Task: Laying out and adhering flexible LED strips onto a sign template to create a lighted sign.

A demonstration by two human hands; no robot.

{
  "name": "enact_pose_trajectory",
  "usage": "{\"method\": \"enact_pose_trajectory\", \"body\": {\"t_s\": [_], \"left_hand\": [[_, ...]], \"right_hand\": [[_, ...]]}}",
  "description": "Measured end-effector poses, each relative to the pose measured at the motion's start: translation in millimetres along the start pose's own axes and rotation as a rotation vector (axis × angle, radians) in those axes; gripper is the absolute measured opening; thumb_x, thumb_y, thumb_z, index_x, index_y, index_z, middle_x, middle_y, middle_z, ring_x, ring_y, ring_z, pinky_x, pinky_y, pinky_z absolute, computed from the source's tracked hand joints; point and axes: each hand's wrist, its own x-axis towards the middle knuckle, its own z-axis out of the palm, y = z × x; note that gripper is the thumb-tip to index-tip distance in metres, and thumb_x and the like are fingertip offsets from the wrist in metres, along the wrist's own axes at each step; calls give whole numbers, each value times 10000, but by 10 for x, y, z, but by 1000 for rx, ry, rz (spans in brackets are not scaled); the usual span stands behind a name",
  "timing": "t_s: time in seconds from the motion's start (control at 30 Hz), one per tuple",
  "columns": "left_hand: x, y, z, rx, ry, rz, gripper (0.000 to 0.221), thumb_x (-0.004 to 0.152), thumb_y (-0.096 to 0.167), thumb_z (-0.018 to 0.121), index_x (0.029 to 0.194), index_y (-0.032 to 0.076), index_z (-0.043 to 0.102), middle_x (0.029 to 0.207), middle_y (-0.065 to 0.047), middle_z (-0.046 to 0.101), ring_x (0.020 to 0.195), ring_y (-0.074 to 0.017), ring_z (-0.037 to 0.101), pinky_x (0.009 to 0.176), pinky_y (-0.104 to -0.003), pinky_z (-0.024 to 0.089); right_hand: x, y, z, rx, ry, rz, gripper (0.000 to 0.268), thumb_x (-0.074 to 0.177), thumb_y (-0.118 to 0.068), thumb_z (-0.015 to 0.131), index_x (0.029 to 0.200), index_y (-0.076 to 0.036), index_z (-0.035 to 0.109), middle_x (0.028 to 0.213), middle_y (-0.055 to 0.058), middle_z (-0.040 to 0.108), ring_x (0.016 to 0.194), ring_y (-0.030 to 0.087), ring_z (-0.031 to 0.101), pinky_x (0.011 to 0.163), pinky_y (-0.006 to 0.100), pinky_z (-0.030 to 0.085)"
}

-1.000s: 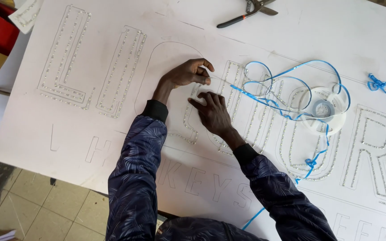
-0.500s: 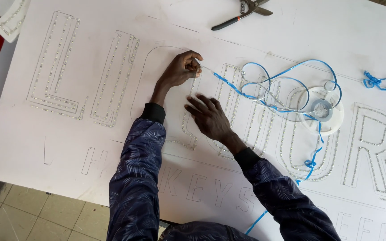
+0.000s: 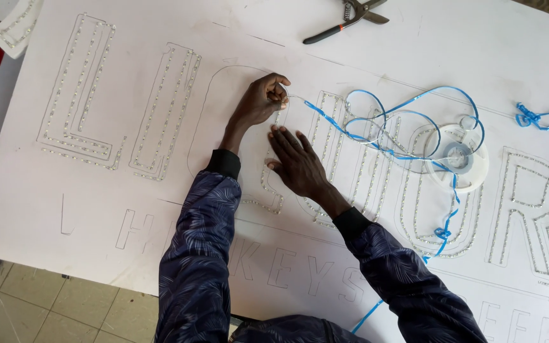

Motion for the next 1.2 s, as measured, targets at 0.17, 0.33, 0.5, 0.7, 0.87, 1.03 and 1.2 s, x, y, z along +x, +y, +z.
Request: {"method": "enact_pose_trajectory", "body": {"t_s": [0.17,0.33,0.5,0.7,0.87,1.03,1.2], "left_hand": [[19,-5,35,0,16,-9,521,911,-46,857,1386,116,714,982,-43,808,927,-140,743,932,-331,620],[22,44,72,12,33,-37,495,915,-49,862,1362,111,725,966,-49,815,887,-161,778,888,-353,648],[22,71,94,-43,63,-67,473,921,-59,844,1342,119,723,936,-34,801,785,-156,801,775,-319,679],[96,79,103,-304,3,-94,490,963,-24,839,1415,87,684,1020,-63,779,901,-151,769,753,-292,695],[171,-67,23,-481,67,-65,577,966,-41,870,1486,91,657,1038,-63,779,976,-144,774,863,-308,683],[335,-116,62,-659,116,-55,648,948,-102,891,1522,98,665,1057,-85,805,1052,-160,814,965,-316,664],[643,504,-146,-1048,128,235,721,865,-186,873,1515,-16,610,968,-119,672,949,-216,671,948,-321,540]], "right_hand": [[124,-13,73,-7,20,58,753,1223,-609,401,1780,-104,427,1849,132,415,1702,303,391,1396,546,253],[174,-28,149,-49,36,112,756,1220,-630,399,1790,-133,415,1857,102,403,1706,285,384,1397,533,258],[321,-50,245,-67,69,250,742,1241,-616,387,1794,-122,405,1850,124,404,1719,331,340,1400,573,231],[359,-69,299,-82,16,311,753,1231,-640,367,1807,-155,372,1883,85,343,1745,320,283,1413,581,203],[347,-106,186,-76,26,309,739,1236,-623,371,1803,-149,384,1878,93,353,1733,330,310,1404,588,224],[384,-137,182,-78,82,299,718,1233,-604,411,1778,-138,435,1862,94,389,1713,333,350,1387,593,261],[354,-144,167,-116,160,252,690,1237,-525,436,1767,-84,442,1846,113,423,1711,354,406,1366,591,341]]}}
